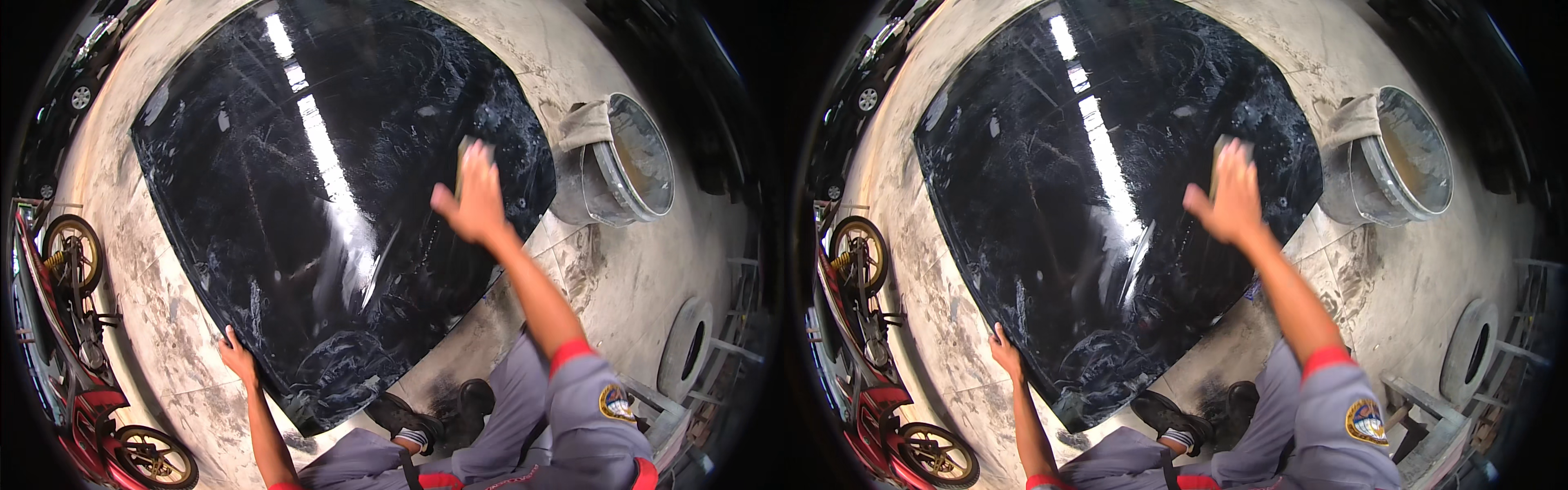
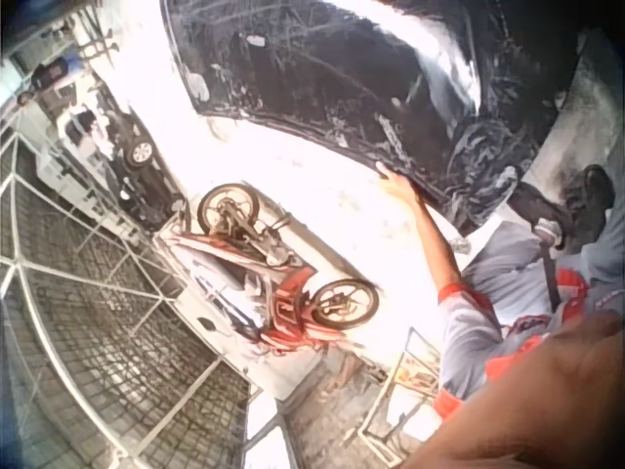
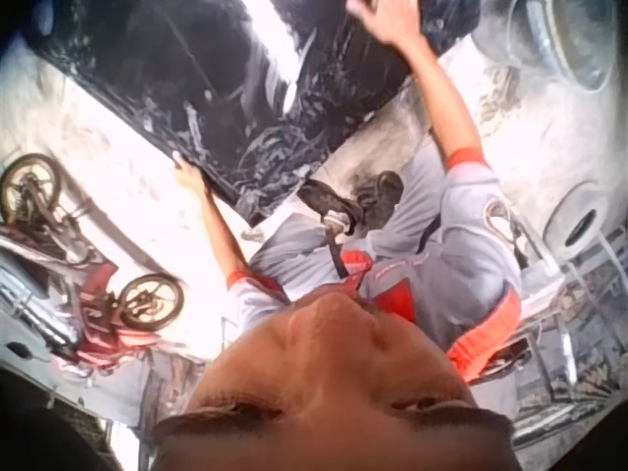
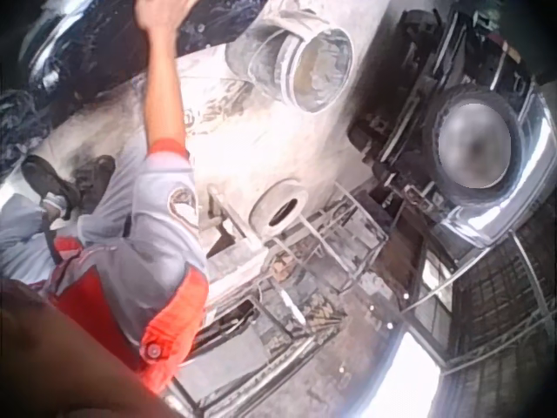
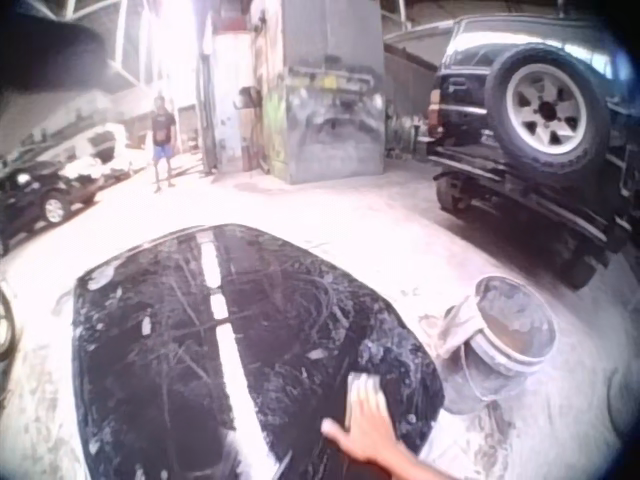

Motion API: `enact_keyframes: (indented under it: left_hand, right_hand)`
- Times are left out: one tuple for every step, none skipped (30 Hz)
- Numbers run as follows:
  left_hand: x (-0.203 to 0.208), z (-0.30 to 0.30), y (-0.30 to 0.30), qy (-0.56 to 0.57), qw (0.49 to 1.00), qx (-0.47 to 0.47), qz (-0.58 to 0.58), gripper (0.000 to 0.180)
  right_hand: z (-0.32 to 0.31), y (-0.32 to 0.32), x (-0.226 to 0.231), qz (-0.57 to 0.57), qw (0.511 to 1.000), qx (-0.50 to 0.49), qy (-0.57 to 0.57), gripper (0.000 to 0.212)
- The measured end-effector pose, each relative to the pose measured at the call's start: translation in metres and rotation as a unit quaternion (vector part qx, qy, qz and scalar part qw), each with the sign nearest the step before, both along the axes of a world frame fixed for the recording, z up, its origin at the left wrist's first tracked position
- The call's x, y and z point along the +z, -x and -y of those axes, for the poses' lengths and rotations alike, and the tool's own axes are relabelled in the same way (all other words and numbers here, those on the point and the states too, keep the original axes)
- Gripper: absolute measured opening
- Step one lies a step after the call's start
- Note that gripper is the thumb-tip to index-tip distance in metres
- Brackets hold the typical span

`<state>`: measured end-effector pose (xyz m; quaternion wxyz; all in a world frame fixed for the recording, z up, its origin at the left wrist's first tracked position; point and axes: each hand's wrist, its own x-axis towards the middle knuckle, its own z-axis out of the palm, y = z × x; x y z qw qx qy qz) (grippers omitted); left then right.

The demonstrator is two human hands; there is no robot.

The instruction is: The person sands a black car hood on the floor using a sanding block, dipping the block into a bucket of water frequently and applying circular and linear sanding motions across the surface.

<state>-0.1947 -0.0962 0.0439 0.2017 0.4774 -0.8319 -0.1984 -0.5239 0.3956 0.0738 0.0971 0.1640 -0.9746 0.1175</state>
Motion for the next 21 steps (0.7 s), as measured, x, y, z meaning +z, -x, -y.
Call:
enact_keyframes:
  left_hand:
    - [-0.011, -0.006, 0.006, 0.004, 1.000, -0.012, -0.017, 0.066]
    - [-0.024, -0.014, 0.016, -0.008, 1.000, -0.015, -0.013, 0.067]
    - [-0.022, -0.007, 0.010, -0.003, 1.000, -0.010, 0.006, 0.067]
    - [-0.020, -0.002, 0.005, 0.000, 1.000, -0.006, 0.023, 0.068]
    - [-0.012, 0.011, -0.008, 0.017, 0.999, -0.010, 0.030, 0.067]
    - [-0.003, 0.021, -0.023, 0.025, 0.999, -0.002, 0.041, 0.067]
    - [-0.002, 0.022, -0.026, 0.022, 0.999, -0.002, 0.044, 0.066]
    - [-0.001, 0.023, -0.024, 0.021, 0.999, -0.004, 0.045, 0.066]
    - [0.000, 0.025, -0.025, 0.020, 0.998, -0.009, 0.051, 0.066]
    - [0.002, 0.023, -0.021, 0.012, 0.999, -0.011, 0.042, 0.066]
    - [0.002, 0.017, -0.014, 0.001, 0.999, -0.014, 0.032, 0.066]
    - [-0.008, 0.007, 0.001, -0.018, 0.999, -0.025, 0.018, 0.067]
    - [-0.018, 0.000, 0.006, -0.021, 0.999, -0.026, 0.014, 0.066]
    - [-0.028, -0.007, 0.014, -0.025, 0.999, -0.028, 0.009, 0.066]
    - [-0.025, 0.001, 0.006, -0.015, 1.000, -0.020, 0.016, 0.066]
    - [-0.022, 0.010, -0.003, -0.008, 0.999, -0.021, 0.028, 0.066]
    - [-0.012, 0.018, -0.013, 0.001, 0.999, -0.014, 0.033, 0.066]
    - [-0.003, 0.026, -0.025, 0.011, 0.999, -0.007, 0.043, 0.066]
    - [-0.003, 0.027, -0.028, 0.011, 0.999, -0.009, 0.043, 0.068]
    - [-0.004, 0.024, -0.024, 0.005, 0.999, -0.004, 0.037, 0.068]
    - [-0.004, 0.022, -0.022, 0.000, 0.999, 0.002, 0.033, 0.068]
  right_hand:
    - [-0.020, 0.052, 0.008, 0.032, 0.994, -0.091, 0.059, 0.110]
    - [-0.039, 0.079, 0.014, 0.065, 0.983, -0.142, 0.099, 0.110]
    - [-0.024, 0.054, 0.002, 0.045, 0.988, -0.119, 0.082, 0.111]
    - [-0.006, 0.015, -0.012, 0.023, 0.993, -0.097, 0.065, 0.112]
    - [0.020, -0.037, -0.013, 0.054, 0.996, -0.043, 0.055, 0.113]
    - [0.041, -0.092, -0.011, 0.084, 0.995, 0.012, 0.046, 0.114]
    - [0.046, -0.133, -0.013, 0.124, 0.989, 0.067, 0.051, 0.115]
    - [0.051, -0.152, -0.008, 0.161, 0.978, 0.119, 0.056, 0.116]
    - [0.042, -0.139, -0.007, 0.161, 0.977, 0.136, 0.042, 0.116]
    - [0.031, -0.102, -0.005, 0.127, 0.984, 0.119, 0.044, 0.115]
    - [0.021, -0.057, 0.003, 0.064, 0.996, 0.066, 0.024, 0.112]
    - [0.000, 0.000, 0.004, 0.006, 1.000, -0.018, 0.003, 0.110]
    - [-0.018, 0.049, 0.012, 0.042, 0.989, -0.110, 0.087, 0.110]
    - [-0.032, 0.068, 0.015, 0.064, 0.981, -0.155, 0.097, 0.110]
    - [-0.013, 0.045, 0.007, 0.047, 0.989, -0.119, 0.077, 0.111]
    - [0.006, 0.004, -0.002, 0.028, 0.995, -0.083, 0.057, 0.111]
    - [0.028, -0.049, -0.003, 0.035, 0.999, -0.014, 0.021, 0.115]
    - [0.045, -0.107, -0.011, 0.096, 0.993, 0.046, 0.042, 0.118]
    - [0.049, -0.151, -0.008, 0.163, 0.980, 0.103, 0.058, 0.118]
    - [0.046, -0.159, -0.006, 0.183, 0.973, 0.130, 0.052, 0.118]
    - [0.038, -0.140, -0.010, 0.140, 0.981, 0.130, 0.046, 0.117]
